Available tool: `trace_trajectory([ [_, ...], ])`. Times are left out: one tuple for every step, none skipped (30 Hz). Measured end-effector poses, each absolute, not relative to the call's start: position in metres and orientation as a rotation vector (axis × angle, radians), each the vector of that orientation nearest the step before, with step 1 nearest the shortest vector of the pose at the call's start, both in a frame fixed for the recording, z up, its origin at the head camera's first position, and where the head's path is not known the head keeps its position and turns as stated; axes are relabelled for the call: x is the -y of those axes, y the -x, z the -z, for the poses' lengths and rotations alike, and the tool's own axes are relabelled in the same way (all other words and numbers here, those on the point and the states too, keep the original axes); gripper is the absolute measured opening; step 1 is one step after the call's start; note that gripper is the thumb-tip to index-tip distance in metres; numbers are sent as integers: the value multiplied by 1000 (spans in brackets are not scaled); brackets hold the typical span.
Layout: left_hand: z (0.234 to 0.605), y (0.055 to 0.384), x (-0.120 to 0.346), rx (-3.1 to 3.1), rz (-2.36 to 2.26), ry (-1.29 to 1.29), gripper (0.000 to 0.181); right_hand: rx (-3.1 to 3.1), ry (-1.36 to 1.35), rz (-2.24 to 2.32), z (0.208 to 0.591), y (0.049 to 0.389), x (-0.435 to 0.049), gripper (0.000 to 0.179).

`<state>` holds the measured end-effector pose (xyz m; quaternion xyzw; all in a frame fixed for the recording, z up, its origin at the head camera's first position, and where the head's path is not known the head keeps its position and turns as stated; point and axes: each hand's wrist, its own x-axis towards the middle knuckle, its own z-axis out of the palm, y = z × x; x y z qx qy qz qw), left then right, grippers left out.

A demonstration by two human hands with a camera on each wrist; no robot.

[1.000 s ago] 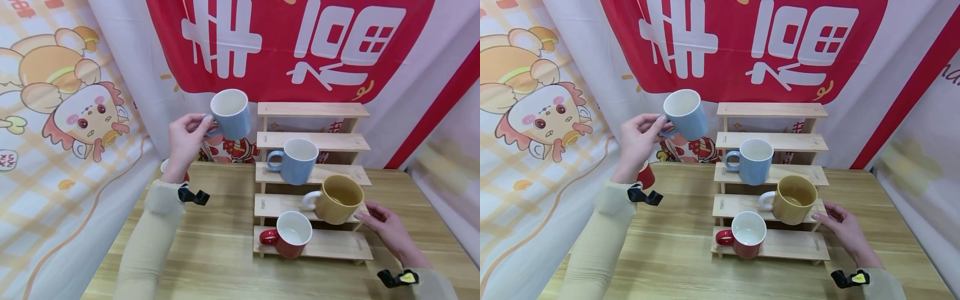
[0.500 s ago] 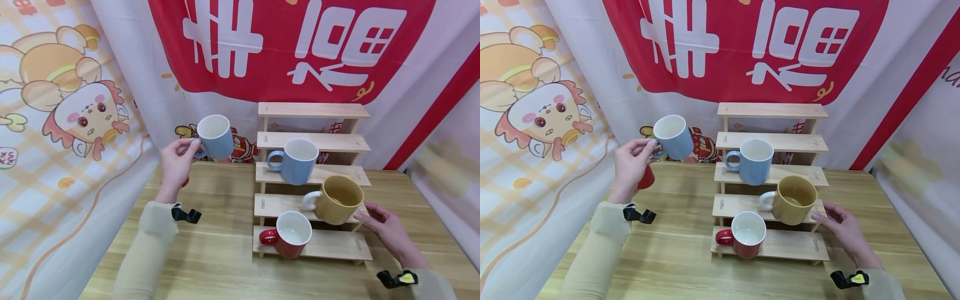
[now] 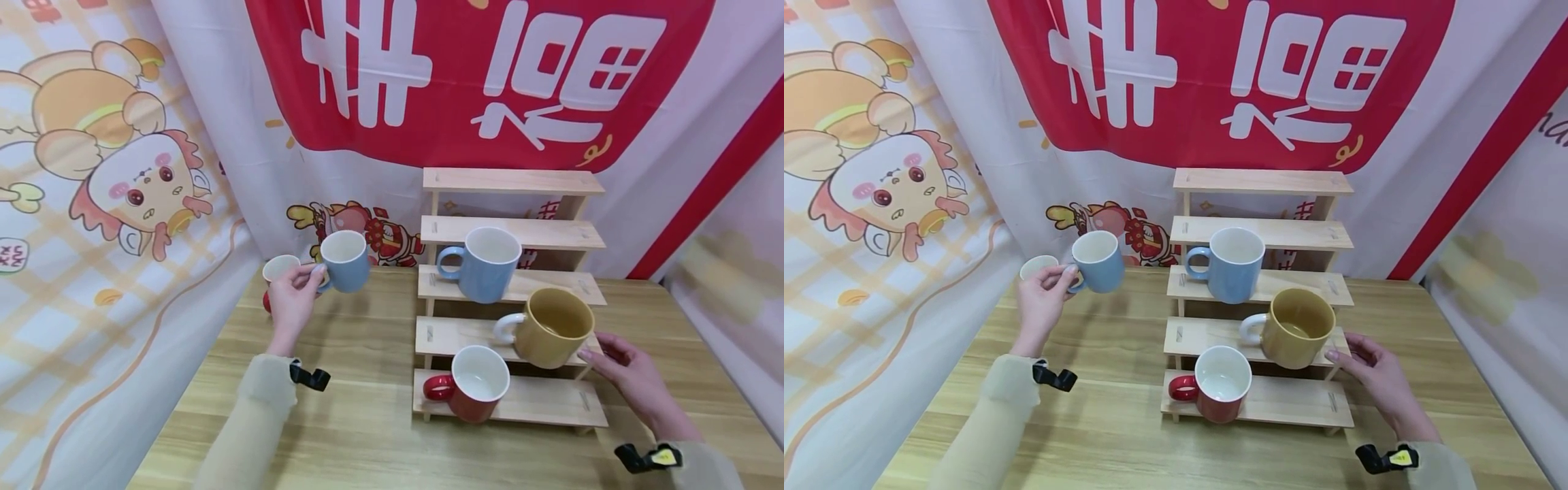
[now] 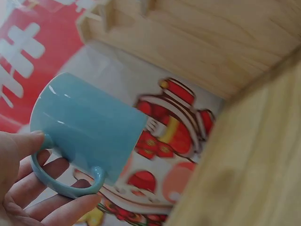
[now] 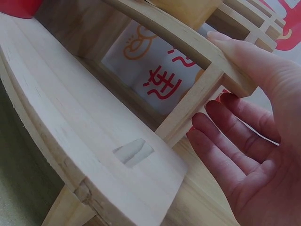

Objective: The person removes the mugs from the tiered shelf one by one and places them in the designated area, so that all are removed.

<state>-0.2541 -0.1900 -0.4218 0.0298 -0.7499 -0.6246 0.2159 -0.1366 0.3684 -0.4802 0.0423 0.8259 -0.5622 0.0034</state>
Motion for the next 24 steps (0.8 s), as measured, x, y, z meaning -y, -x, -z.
trace_trajectory([
  [427,254,191,2080,1717,-100,30,-2590,-134,1761,480,136,-368,63],
  [431,254,192,2076,1711,-113,28,-2591,-136,1758,480,136,-368,63],
  [436,253,192,2072,1706,-129,28,-2596,-138,1752,480,136,-368,64],
  [441,253,193,2067,1700,-146,27,-2597,-141,1749,480,136,-368,64],
  [445,253,194,2059,1700,-162,26,-2595,-144,1750,480,137,-367,64],
  [450,253,196,2054,1698,-182,26,-2595,-145,1748,480,136,-367,65],
  [454,253,197,2048,1699,-199,25,-2591,-146,1751,480,136,-367,65],
  [458,253,198,2037,1704,-212,25,-2581,-149,1759,480,136,-367,65],
  [462,253,200,2034,1698,-224,25,-2576,-148,1766,480,136,-367,65],
  [466,254,201,2030,1689,-233,25,-2560,-150,1785,480,136,-367,64],
  [471,255,203,2027,1679,-242,24,-2543,-153,1808,480,136,-367,61],
  [474,255,205,2023,1669,-249,24,-2521,-155,1836,481,136,-368,58],
  [478,255,206,2013,1667,-254,23,-2497,-157,1865,481,136,-368,54],
  [482,256,208,2005,1665,-264,23,-2477,-158,1891,481,136,-368,51],
  [486,256,209,2008,1648,-279,23,-2464,-157,1910,482,136,-368,48],
  [489,257,211,2003,1648,-294,23,-2454,-157,1924,482,136,-368,47],
  [493,257,212,2000,1648,-312,23,-2455,-156,1925,482,136,-368,47],
  [496,257,213,1999,1647,-329,24,-2459,-154,1919,482,137,-368,49],
  [499,257,214,2000,1647,-349,24,-2470,-153,1904,482,137,-368,52],
  [502,257,215,2004,1640,-369,25,-2482,-155,1888,482,137,-368,55],
  [504,257,216,2006,1632,-384,26,-2496,-157,1868,482,137,-368,59],
  [506,257,216,2004,1633,-397,26,-2506,-161,1850,482,137,-368,62],
  [508,257,217,2006,1626,-408,27,-2505,-163,1851,482,137,-368,62],
  [509,257,218,2007,1619,-416,28,-2498,-166,1859,482,137,-368,60],
])
